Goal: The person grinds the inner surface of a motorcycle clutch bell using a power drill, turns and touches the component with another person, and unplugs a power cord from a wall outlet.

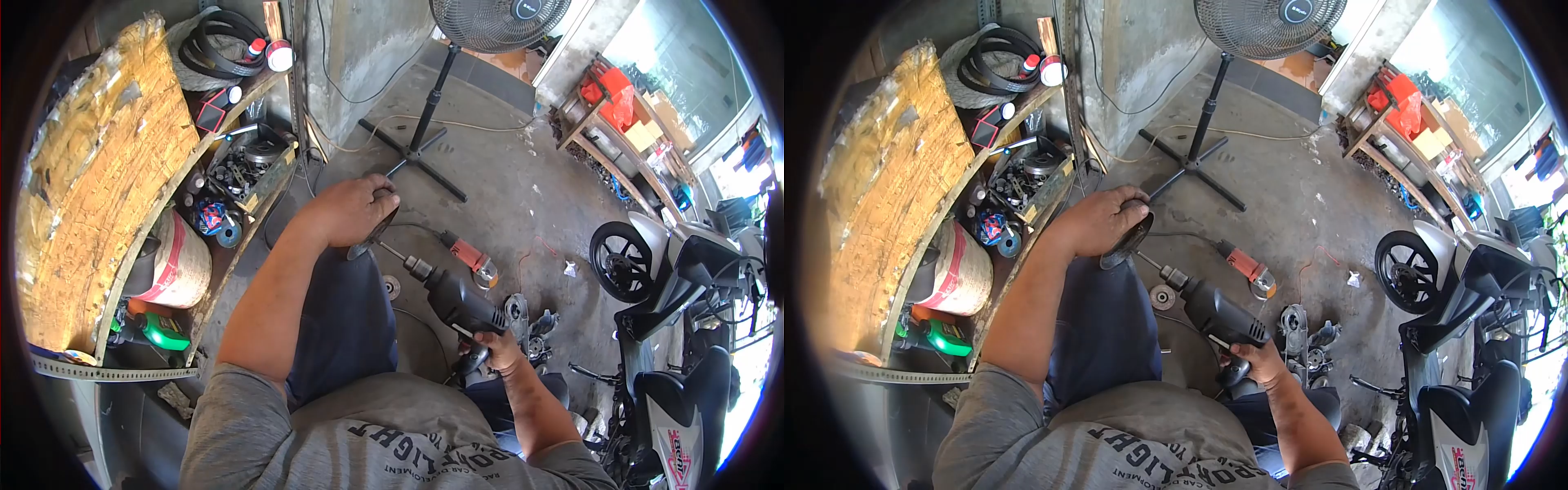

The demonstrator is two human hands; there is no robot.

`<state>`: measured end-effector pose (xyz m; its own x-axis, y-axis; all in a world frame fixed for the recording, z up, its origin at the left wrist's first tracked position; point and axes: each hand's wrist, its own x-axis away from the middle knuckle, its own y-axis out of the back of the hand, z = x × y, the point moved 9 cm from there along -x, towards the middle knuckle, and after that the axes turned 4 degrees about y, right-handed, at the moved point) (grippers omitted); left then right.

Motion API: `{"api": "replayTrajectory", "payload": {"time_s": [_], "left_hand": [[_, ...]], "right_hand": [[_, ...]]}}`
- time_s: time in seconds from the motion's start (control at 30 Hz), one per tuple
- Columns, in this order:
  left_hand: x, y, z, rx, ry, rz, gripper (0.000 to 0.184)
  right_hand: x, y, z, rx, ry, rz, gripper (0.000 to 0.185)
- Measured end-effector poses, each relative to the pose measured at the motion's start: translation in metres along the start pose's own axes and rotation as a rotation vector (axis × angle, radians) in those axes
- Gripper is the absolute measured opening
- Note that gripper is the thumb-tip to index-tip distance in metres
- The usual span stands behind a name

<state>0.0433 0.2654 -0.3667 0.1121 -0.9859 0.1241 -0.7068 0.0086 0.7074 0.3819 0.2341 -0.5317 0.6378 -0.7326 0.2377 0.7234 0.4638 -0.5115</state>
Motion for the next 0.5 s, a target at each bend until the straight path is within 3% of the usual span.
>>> {"api": "replayTrajectory", "payload": {"time_s": [0.5], "left_hand": [[-0.001,-0.003,0.007,0.017,-0.047,-0.019,0.039]], "right_hand": [[0.000,-0.002,-0.002,-0.011,0.016,0.008,0.047]]}}
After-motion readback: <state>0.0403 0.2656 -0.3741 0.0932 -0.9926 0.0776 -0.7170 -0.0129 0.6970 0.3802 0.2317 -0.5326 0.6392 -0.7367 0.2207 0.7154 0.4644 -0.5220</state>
